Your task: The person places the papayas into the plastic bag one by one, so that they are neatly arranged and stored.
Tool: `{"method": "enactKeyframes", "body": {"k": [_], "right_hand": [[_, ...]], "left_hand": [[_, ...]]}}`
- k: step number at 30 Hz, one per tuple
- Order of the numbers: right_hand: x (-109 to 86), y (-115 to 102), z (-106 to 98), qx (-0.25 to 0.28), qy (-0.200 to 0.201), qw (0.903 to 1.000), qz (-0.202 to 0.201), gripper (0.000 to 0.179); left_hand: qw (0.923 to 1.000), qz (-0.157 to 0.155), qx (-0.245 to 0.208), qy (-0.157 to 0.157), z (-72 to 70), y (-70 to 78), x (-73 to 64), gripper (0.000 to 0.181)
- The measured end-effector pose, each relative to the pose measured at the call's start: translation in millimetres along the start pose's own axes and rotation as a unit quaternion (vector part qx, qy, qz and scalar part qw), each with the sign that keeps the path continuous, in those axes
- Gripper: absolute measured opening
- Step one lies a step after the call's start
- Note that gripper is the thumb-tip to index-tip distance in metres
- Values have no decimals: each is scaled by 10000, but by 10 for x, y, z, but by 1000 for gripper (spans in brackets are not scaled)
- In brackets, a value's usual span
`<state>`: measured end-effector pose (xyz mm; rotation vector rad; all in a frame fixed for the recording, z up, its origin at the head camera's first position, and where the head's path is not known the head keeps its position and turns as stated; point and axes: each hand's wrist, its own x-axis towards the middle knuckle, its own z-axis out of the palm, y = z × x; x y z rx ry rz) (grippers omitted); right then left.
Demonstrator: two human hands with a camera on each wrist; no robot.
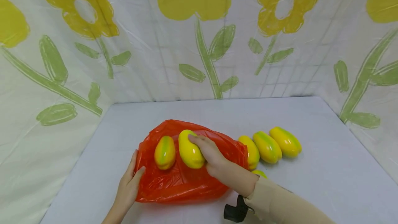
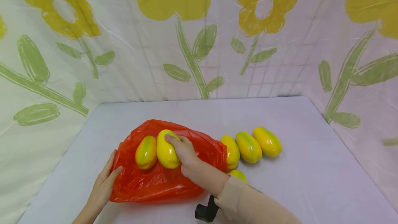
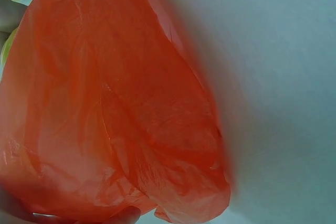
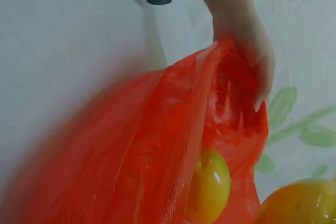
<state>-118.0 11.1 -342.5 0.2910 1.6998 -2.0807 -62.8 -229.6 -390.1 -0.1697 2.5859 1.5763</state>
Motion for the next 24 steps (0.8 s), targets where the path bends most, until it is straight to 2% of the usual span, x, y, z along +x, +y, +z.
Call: {"method": "enactKeyframes", "body": {"k": [5,12,19,24], "right_hand": [[31,40,72,6,294,9995,-86,63],[237,157,139,-59,988,9949,-189,63],[403,207,173,-284,1136,9931,-76,64],[499,247,182,-223,1138,9932,-65,66]], "left_hand": [[9999,92,47,13,9,10,9,65],[9999,157,31,13,18,12,35,65],[9999,-66,75,-40,23,20,38,65],[9999,-74,93,-36,24,13,42,65]]}}
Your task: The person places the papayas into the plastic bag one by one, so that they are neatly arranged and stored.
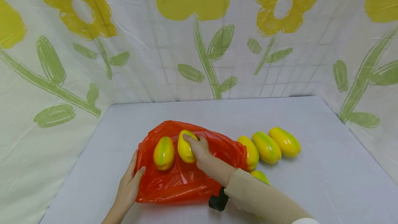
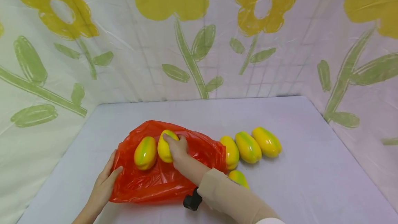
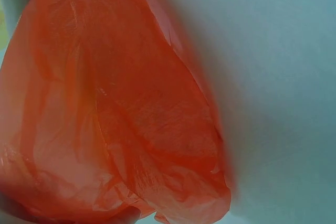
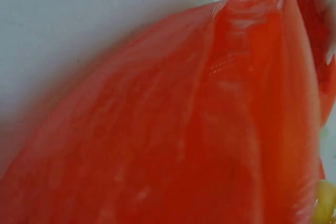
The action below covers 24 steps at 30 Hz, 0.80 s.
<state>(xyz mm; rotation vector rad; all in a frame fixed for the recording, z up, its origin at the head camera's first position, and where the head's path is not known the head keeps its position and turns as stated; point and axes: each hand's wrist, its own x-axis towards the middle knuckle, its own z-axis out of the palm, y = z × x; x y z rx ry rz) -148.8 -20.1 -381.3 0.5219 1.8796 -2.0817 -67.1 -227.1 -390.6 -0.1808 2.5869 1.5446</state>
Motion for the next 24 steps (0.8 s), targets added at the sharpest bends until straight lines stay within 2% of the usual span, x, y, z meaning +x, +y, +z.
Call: {"method": "enactKeyframes", "body": {"k": [16,24], "right_hand": [[161,175,84,-123,-127,9998,-128,69],[186,218,130,-167,-5,9998,-73,64]], "left_hand": [[10000,89,14,-11,3,-32,12,66],[10000,78,39,0,-7,-31,10,66]]}}
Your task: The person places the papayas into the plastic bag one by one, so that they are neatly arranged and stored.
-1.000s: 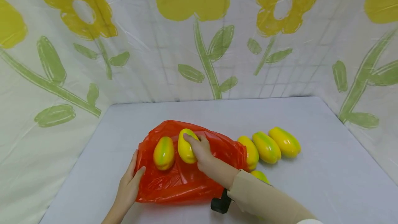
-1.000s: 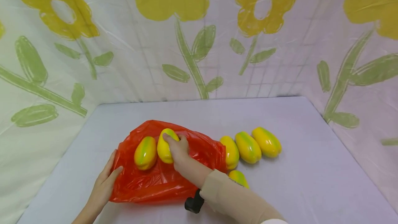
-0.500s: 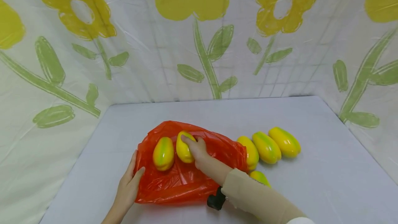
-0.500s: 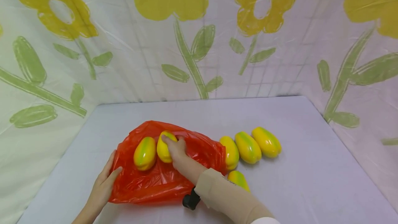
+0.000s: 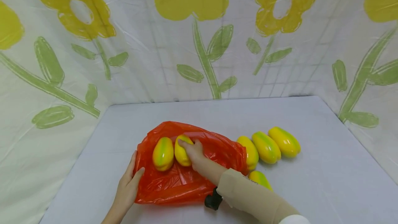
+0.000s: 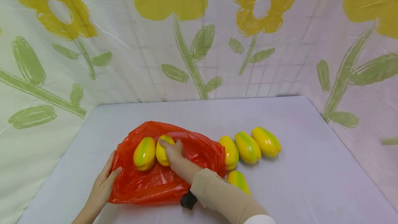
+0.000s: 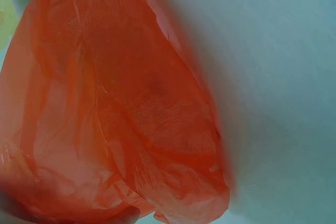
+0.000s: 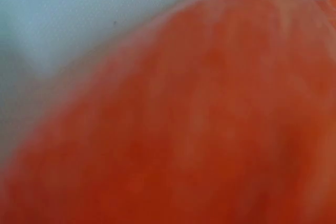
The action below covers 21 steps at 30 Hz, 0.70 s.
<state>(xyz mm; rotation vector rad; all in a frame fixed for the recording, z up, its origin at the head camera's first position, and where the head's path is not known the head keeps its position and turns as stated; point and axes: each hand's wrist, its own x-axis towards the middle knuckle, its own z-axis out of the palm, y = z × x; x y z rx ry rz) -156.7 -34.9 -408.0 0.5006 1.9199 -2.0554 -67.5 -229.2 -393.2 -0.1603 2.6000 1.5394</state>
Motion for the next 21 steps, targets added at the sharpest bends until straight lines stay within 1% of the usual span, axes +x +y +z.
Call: {"method": "enactKeyframes", "body": {"k": [8,12,16,21], "right_hand": [[-20,18,40,-181,105,9997,-95,61],[-10,23,57,-267,175,9995,-79,62],[3,17,71,-361,208,9991,-72,63],[17,2,76,-463,211,9987,-71,62]], "left_hand": [[9999,-95,-32,-7,-1,5,-5,65],[9999,-120,-65,-2,1,7,-4,65],[10000,-79,-58,20,-1,5,-4,65],[9999,-157,-63,0,1,16,-4,66]]}}
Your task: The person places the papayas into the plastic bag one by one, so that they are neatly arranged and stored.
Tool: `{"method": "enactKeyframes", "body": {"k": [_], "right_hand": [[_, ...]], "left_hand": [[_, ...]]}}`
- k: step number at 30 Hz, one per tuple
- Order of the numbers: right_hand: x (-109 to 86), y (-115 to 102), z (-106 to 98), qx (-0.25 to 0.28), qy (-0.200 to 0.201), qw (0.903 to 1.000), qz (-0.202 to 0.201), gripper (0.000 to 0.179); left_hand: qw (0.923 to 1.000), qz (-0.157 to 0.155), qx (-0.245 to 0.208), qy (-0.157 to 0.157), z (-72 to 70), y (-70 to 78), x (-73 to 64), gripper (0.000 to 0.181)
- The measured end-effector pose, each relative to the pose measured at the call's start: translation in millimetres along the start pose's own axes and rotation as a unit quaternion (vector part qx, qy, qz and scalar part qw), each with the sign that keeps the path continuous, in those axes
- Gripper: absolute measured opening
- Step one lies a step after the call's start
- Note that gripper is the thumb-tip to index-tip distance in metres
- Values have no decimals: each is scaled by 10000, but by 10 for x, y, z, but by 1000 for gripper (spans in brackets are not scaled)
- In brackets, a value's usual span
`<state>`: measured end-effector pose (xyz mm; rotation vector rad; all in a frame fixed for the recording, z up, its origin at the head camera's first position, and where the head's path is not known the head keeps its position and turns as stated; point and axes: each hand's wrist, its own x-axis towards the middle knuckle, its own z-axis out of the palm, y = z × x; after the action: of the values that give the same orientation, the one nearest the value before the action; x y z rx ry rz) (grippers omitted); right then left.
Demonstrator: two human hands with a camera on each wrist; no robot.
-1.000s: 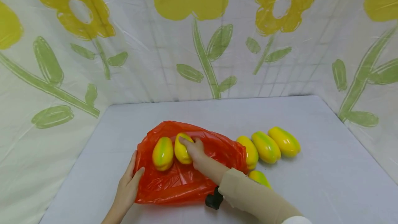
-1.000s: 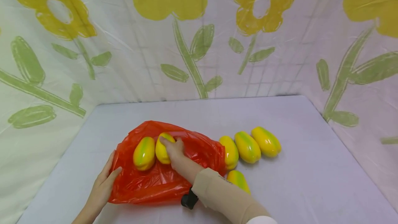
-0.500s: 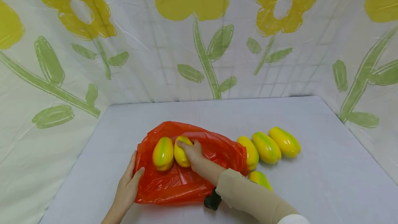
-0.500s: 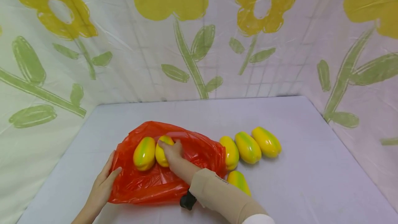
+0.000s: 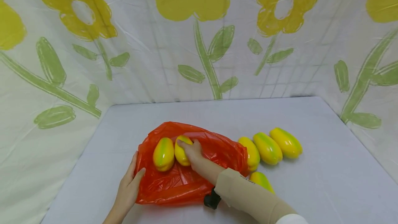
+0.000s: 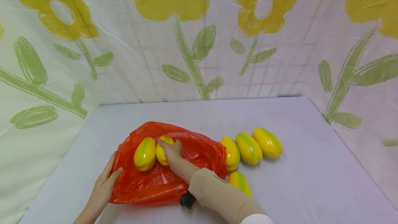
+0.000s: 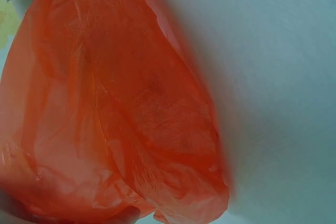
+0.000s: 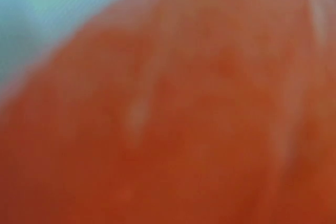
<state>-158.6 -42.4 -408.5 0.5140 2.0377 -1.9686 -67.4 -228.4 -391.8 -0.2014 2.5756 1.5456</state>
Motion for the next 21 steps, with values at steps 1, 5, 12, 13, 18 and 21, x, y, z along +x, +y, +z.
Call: {"method": "enactKeyframes", "body": {"k": [1,5,12,13,18,21], "right_hand": [[4,-5,-1,-16,-1,10000,-6,62],[22,-3,-9,-57,41,10000,27,63],[39,5,-78,25,-18,10000,-22,64],[41,5,-88,36,-27,10000,-42,64],[39,-3,-125,88,-58,9999,-120,64],[28,-7,-148,82,-48,9999,-129,65]], "left_hand": [[10000,-19,-2,1,0,3,-2,66],[9999,-101,3,-10,-1,10,-1,66],[10000,-59,33,-11,3,13,-9,66],[10000,-52,37,-4,4,14,-11,66],[10000,-54,53,-4,10,27,-13,66],[9999,-89,52,-17,10,31,-13,66]]}}
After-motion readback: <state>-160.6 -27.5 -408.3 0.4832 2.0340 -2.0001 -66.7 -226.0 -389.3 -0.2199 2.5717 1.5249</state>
